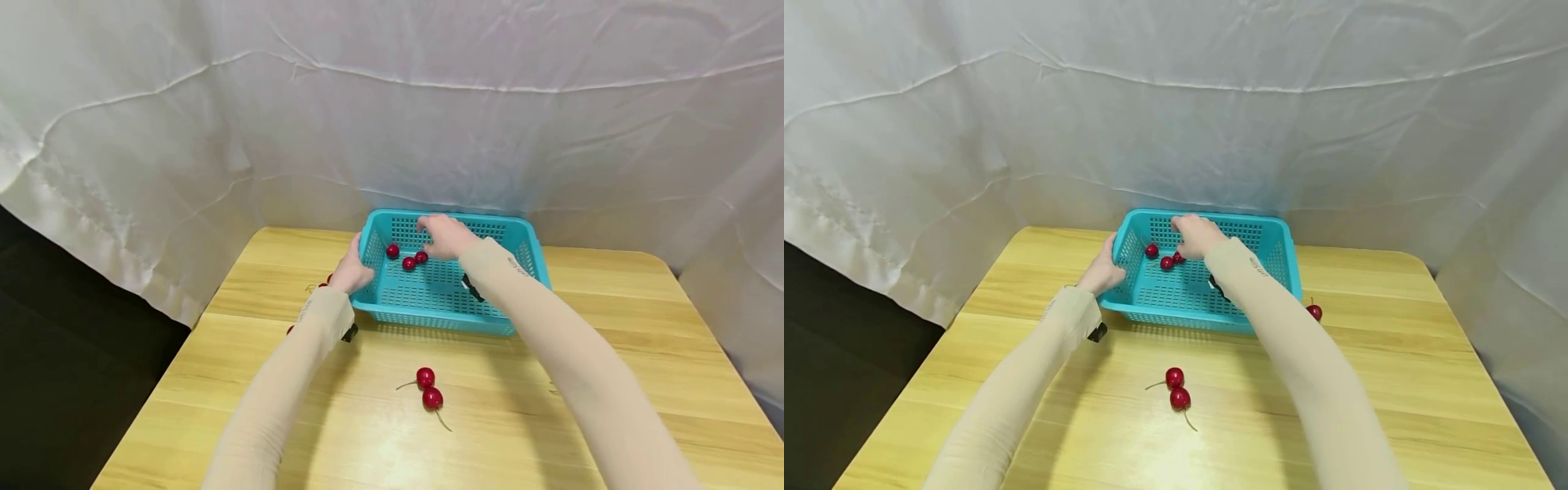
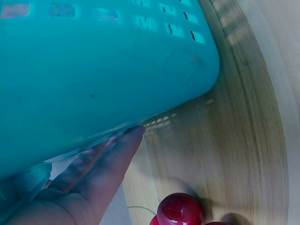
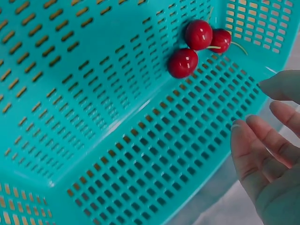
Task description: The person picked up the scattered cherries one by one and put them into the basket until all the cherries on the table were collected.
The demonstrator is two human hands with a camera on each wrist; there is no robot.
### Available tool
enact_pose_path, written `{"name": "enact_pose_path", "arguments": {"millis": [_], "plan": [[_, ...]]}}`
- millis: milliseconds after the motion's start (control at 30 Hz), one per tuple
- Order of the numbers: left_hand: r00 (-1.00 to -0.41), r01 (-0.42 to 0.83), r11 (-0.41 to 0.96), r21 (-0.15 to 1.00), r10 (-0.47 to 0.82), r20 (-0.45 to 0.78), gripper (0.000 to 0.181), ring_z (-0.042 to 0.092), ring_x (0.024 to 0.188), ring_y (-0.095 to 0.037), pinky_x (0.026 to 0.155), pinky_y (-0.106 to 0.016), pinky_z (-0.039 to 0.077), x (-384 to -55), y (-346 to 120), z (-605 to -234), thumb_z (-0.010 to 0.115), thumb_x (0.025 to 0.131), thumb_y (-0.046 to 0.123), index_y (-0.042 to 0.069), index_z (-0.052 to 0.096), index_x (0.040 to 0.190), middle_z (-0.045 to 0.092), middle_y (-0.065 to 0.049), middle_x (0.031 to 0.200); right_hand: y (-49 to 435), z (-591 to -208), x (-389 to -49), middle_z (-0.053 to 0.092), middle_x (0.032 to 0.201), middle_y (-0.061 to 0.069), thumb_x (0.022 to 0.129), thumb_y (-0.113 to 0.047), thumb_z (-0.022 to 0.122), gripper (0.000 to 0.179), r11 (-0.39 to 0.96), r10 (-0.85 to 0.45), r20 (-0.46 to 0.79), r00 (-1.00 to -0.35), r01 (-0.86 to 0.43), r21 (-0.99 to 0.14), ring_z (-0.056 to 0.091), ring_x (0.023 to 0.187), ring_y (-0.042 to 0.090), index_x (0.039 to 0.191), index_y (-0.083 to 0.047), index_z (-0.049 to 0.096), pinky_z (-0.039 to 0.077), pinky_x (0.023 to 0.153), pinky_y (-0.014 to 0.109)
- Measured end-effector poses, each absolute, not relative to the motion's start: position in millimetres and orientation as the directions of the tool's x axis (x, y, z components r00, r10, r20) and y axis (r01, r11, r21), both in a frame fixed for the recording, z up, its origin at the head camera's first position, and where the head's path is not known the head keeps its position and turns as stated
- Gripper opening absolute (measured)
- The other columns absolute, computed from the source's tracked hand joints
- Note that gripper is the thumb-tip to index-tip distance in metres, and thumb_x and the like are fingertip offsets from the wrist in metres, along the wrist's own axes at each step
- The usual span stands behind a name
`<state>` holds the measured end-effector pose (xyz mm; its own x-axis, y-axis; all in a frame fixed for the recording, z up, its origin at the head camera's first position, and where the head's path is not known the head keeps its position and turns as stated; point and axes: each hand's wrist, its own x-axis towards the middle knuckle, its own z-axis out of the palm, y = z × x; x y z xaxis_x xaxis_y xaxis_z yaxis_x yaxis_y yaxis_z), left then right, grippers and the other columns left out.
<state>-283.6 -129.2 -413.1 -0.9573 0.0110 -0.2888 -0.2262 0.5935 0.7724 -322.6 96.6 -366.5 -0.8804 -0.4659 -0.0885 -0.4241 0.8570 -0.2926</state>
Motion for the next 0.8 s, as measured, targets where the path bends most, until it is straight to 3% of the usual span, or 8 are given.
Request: {"name": "enact_pose_path", "arguments": {"millis": [233, 800], "plan": [[-0.956, -0.232, 0.591, 0.773, 0.008, -0.292, 0.101, 0.048, 0.137, -0.042, 0.107, -0.066, 0.044, -282, -130, -413, 0.061, 0.088, -0.008, 0.033, 0.005, 0.162, 0.04, -0.015, 0.157, 113, -358, -314, 0.059, 0.137, 0.017, 0.097, -0.016, 0.063, 0.037, 0.858, -0.473, -0.077, -0.878, -0.44, -0.263, 0.06, 0.117, 0.032, 0.132, -0.006, 0.056, 0.053, 0.094, 0.049], [-0.957, -0.229, 0.592, 0.772, 0.011, -0.291, 0.099, 0.049, 0.136, -0.042, 0.107, -0.067, 0.044, -285, -132, -411, 0.06, 0.089, -0.007, 0.034, 0.005, 0.161, 0.04, -0.014, 0.158, 154, -340, -286, 0.063, 0.123, 0.019, 0.096, -0.014, 0.063, 0.036, 0.838, -0.472, -0.028, -0.881, -0.438, -0.325, 0.06, 0.112, 0.034, 0.13, -0.004, 0.059, 0.052, 0.093, 0.051]]}}
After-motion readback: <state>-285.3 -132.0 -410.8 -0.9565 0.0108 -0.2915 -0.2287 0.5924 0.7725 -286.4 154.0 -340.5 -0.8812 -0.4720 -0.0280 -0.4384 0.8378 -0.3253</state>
